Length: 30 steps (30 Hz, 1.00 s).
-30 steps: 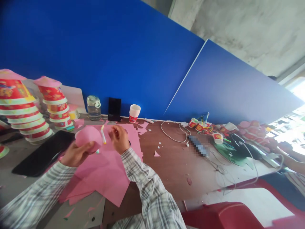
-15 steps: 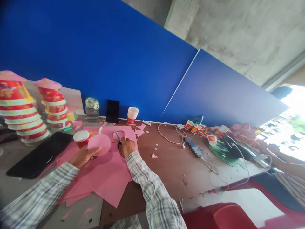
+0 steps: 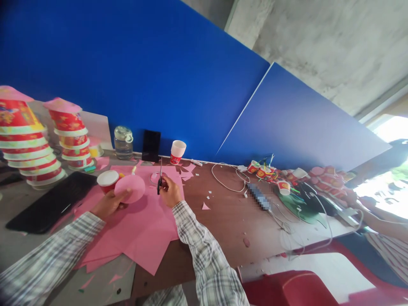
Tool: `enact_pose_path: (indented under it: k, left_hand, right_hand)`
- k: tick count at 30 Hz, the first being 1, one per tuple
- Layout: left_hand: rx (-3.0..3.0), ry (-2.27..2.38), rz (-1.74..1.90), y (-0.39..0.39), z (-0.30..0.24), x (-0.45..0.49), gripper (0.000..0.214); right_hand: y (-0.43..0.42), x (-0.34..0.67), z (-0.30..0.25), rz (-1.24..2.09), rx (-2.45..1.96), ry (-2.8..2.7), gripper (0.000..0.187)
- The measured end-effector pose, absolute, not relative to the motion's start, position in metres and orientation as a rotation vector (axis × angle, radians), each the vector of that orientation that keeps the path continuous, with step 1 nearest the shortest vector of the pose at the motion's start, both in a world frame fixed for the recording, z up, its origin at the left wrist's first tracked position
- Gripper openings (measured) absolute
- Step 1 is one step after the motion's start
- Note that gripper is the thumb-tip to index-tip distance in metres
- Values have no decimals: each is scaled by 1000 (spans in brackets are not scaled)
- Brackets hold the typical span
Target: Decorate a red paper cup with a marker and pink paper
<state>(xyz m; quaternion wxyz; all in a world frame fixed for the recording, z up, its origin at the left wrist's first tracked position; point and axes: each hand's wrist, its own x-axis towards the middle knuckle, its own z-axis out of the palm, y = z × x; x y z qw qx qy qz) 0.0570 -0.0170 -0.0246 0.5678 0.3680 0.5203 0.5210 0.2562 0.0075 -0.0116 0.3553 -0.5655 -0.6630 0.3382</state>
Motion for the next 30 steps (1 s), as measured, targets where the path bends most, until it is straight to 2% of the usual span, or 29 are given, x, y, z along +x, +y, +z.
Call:
enact_pose_path:
  k: [4, 10, 24, 30]
  left_hand:
    - [810, 1254, 1290, -15, -25, 54, 45]
    - [776, 1273, 1324, -14, -23, 47, 43]
    - [683, 1260, 1425, -4, -24, 34, 40]
    - [609, 1243, 1566, -6, -13, 34, 38]
  right_hand:
    - [6, 246, -5, 1114, -1271, -1648, 38]
    - [-2, 227, -7, 1621, -844, -1244, 48]
    - [5, 227, -20, 1598, -923, -1037, 45]
    - [-12, 223, -21, 1663, -855, -1226, 54]
